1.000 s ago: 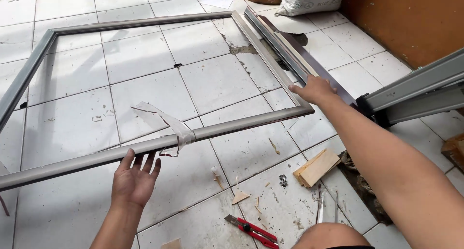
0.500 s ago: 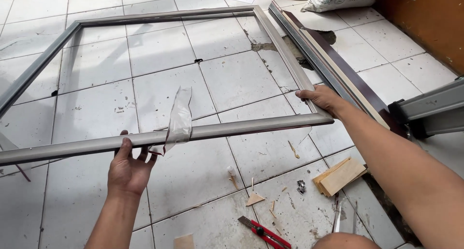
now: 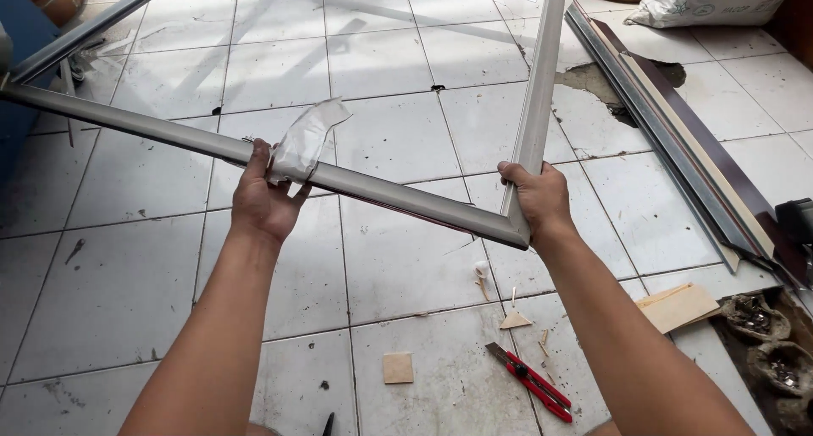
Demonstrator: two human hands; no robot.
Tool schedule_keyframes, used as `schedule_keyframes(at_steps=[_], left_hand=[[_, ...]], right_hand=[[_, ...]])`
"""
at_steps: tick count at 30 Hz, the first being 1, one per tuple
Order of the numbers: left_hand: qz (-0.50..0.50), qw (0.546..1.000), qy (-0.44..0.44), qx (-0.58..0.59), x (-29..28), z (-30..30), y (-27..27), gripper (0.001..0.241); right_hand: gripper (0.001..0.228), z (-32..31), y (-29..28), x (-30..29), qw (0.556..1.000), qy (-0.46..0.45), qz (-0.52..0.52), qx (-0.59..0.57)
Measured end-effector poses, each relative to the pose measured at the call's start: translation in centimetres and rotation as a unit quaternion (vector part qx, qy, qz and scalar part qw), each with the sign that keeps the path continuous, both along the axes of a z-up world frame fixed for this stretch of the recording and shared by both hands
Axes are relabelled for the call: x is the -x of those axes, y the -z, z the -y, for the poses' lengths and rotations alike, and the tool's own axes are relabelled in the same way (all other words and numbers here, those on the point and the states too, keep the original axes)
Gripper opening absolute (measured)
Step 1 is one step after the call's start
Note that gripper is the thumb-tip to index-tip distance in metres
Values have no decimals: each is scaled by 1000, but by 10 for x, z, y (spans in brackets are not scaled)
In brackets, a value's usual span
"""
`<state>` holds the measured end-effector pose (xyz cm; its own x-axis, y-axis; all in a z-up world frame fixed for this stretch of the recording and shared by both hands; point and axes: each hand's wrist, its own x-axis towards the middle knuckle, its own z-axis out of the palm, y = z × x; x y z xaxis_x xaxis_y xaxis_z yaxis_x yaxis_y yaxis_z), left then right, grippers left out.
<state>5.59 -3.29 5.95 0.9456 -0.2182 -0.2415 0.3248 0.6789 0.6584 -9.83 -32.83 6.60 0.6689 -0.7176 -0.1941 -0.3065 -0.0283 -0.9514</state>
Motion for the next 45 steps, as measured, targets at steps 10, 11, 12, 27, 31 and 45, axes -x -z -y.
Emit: schedule_keyframes(at_steps=[10,11,12,27,31,45], left_hand=[[-82,993,52,-65,-39,-15,58,42],[-86,993,54,-61,-44,-13,63,40],[-90,993,56,-57,-48,-11,69,39],[-137,988,-45,-57,-136,-47,106,27],[-121,990,-61,-30,-113,-48,104,31],[-262,930,169,-196,130,2,8,66]], right_hand=[[25,-74,4,37,996,92,-14,-11],[28,-78,6,36,994,105,-9,-15],[31,-82,8,34,993,118,-5,-18],[42,-168,43,-29,978,195,60,-35],[42,-175,56,-36,977,202,56,-37],[40,-166,85,9,990,75,-5,-121]])
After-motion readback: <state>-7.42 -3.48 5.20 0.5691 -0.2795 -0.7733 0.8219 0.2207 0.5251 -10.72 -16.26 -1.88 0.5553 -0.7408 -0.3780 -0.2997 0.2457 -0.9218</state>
